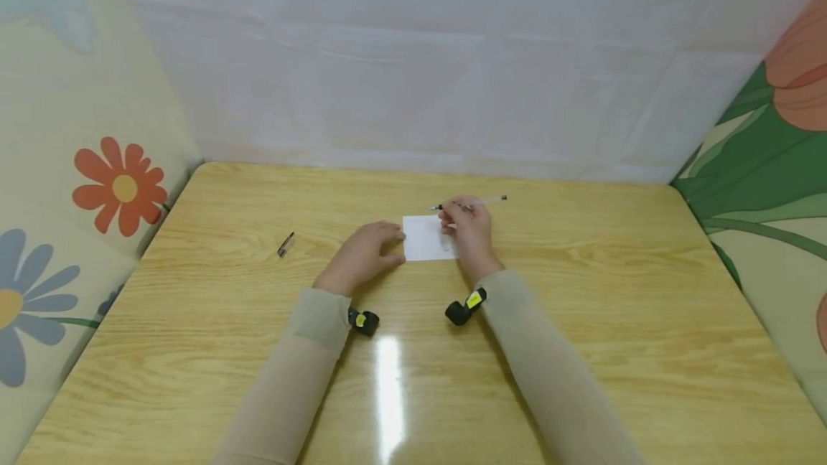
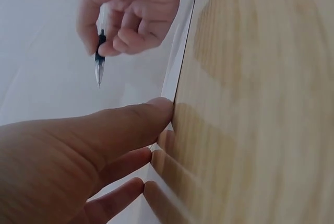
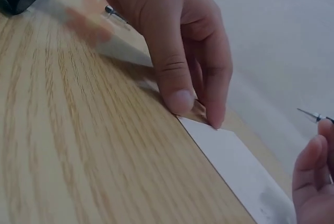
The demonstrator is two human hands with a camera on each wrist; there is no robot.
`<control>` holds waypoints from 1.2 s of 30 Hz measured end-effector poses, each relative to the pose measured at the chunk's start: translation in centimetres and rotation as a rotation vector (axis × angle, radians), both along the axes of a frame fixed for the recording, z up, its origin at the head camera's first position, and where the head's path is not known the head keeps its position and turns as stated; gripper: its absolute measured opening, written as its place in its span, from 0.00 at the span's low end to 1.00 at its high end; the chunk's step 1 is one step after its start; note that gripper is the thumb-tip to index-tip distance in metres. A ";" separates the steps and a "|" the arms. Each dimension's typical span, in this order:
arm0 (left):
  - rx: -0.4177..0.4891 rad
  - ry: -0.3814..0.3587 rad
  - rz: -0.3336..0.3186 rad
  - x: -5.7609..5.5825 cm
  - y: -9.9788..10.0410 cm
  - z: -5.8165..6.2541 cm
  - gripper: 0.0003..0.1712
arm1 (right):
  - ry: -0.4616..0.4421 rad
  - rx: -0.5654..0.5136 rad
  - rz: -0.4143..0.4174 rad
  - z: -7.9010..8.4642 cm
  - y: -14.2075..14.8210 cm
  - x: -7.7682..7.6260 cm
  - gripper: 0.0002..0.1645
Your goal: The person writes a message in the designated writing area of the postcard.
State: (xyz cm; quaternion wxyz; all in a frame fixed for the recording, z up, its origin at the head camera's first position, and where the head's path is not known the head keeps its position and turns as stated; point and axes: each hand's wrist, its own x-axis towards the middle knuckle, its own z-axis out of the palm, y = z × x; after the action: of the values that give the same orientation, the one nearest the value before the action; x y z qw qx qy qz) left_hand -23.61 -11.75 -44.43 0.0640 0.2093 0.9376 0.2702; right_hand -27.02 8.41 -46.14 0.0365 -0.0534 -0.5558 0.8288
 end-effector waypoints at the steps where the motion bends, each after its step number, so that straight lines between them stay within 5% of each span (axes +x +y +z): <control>1: 0.004 0.004 0.002 0.0 0.0 0.0 0.26 | 0.011 0.027 0.007 0.0 -0.3 -0.2 0.05; 15: 0.042 -0.006 0.008 -0.1 0.1 -0.1 0.26 | 0.092 0.102 0.015 -1.3 -1.4 -1.9 0.06; 36: 0.044 -0.024 0.026 0.0 -0.1 -0.2 0.26 | 0.171 0.463 0.031 -2.2 -1.4 -2.0 0.03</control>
State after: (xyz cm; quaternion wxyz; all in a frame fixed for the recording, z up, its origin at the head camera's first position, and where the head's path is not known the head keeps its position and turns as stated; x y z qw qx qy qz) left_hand -23.66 -11.89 -44.63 0.0670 0.1950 0.9334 0.2938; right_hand -29.01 7.03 -48.32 0.0819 0.0350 -0.7266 0.6813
